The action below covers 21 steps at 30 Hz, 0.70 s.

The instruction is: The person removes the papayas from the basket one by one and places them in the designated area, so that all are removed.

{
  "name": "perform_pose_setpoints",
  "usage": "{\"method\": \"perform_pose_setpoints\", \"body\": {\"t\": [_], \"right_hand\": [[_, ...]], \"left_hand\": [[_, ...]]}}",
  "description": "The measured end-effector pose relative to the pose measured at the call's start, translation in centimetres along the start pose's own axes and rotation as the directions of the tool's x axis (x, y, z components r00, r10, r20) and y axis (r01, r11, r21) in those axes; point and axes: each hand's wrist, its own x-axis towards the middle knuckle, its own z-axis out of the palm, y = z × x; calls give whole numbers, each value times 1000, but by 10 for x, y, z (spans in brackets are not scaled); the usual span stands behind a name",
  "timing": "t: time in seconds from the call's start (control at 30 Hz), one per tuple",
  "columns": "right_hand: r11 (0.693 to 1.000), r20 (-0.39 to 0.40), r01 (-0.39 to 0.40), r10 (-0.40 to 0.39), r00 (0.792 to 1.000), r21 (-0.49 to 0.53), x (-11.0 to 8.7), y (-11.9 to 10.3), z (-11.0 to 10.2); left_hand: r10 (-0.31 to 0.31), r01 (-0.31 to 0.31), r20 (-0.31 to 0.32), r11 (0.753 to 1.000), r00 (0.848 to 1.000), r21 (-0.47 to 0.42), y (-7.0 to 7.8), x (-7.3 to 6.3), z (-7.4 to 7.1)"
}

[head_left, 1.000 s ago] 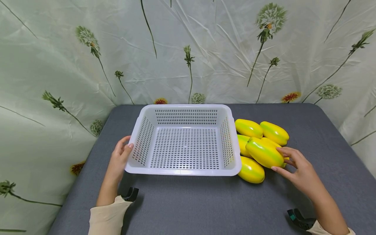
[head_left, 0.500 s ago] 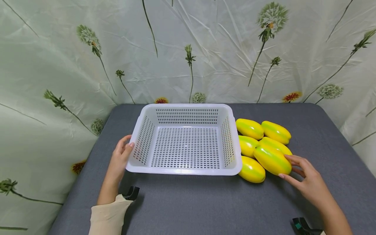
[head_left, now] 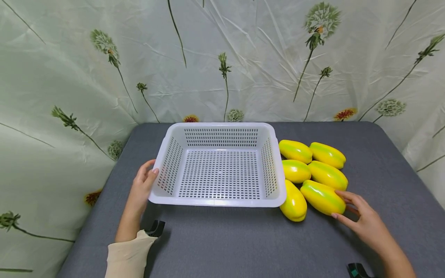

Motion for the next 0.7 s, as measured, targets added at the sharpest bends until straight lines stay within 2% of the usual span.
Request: {"method": "perform_pose_setpoints", "body": {"t": [0.23,0.5,0.57,0.63,0.7], "right_hand": [[996,67,-48,53,996,-75,2,0,0],[998,84,-37,42,996,-54,2,0,-1],[999,74,-26,30,997,-43,2,-2,-3],[999,61,-19,22,998,-41,2,-4,-5],[999,42,-5,6,999,-36,3,-7,-8]], "left_hand": [[-5,5,-5,1000,1000,9,0,0,-1],[-6,6,11,1000,1000,20,0,-1,-2],[0,-1,16,998,1000,63,0,-1,-3],[24,-25,11,988,1000,152,1,-1,-4],[67,-64,-1,961,998,270,3,-1,-6]]}}
